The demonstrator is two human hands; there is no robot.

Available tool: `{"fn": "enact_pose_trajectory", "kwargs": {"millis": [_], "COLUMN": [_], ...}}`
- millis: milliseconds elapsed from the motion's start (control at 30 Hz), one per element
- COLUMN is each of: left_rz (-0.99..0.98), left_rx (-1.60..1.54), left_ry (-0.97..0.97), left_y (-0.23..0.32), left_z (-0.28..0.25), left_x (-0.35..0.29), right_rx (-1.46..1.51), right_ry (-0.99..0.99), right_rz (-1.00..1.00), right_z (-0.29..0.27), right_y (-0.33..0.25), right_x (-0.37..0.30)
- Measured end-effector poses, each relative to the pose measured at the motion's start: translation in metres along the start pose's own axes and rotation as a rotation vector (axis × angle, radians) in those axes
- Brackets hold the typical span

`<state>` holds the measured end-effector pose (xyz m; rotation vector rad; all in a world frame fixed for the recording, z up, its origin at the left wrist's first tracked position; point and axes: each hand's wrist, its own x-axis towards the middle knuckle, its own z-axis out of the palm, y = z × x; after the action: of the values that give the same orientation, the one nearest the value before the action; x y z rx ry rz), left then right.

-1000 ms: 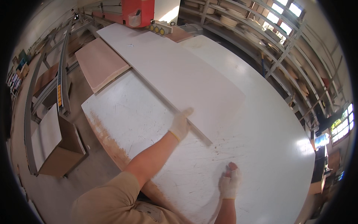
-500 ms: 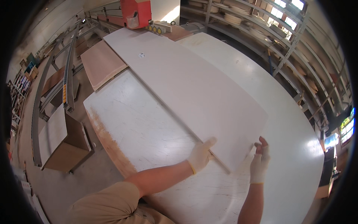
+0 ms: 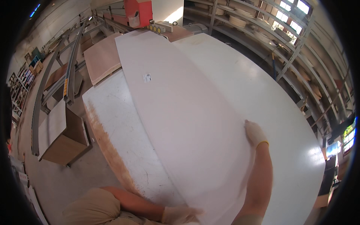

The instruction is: The person repeatedly picks up large white panels from a workbench and carries them to a stack on the floor. The person places each panel on top of the others, building a neat pile.

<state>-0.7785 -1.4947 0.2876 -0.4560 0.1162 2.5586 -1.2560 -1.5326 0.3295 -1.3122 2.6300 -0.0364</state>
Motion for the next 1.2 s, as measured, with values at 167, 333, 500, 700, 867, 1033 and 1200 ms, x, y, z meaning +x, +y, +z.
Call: {"fn": "enact_pose_trajectory", "kwargs": {"millis": [167, 333, 500, 700, 867, 1033, 1200], "left_rz": [0.156, 0.716, 1.024, 1.173, 0.635, 0.638, 0.427], "left_rx": [0.007, 0.185, -0.106, 0.762, 0.258, 0.605, 0.869], "left_ry": [0.187, 0.25, 0.103, 0.141, -0.044, -0.121, -0.321], "left_y": [-0.027, 0.052, 0.101, 0.106, 0.034, -0.039, -0.112], "left_z": [-0.054, -0.041, -0.045, -0.133, -0.09, -0.078, -0.068], "left_x": [-0.028, -0.122, -0.21, -0.235, -0.262, -0.241, -0.207], "right_rx": [0.287, 0.097, 0.297, 0.312, 0.099, -0.173, -0.407], "right_ry": [-0.152, -0.038, 0.164, 0.297, 0.536, 0.595, 0.733], "right_rz": [0.362, 0.335, 0.597, 0.958, 1.009, 1.129, 1.253], "right_z": [-0.04, 0.006, 0.011, 0.015, -0.031, -0.041, 0.019], "right_y": [-0.137, -0.073, -0.138, -0.239, -0.368, -0.511, -0.649], "right_x": [-0.072, -0.167, -0.306, -0.521, -0.646, -0.817, -0.967]}}
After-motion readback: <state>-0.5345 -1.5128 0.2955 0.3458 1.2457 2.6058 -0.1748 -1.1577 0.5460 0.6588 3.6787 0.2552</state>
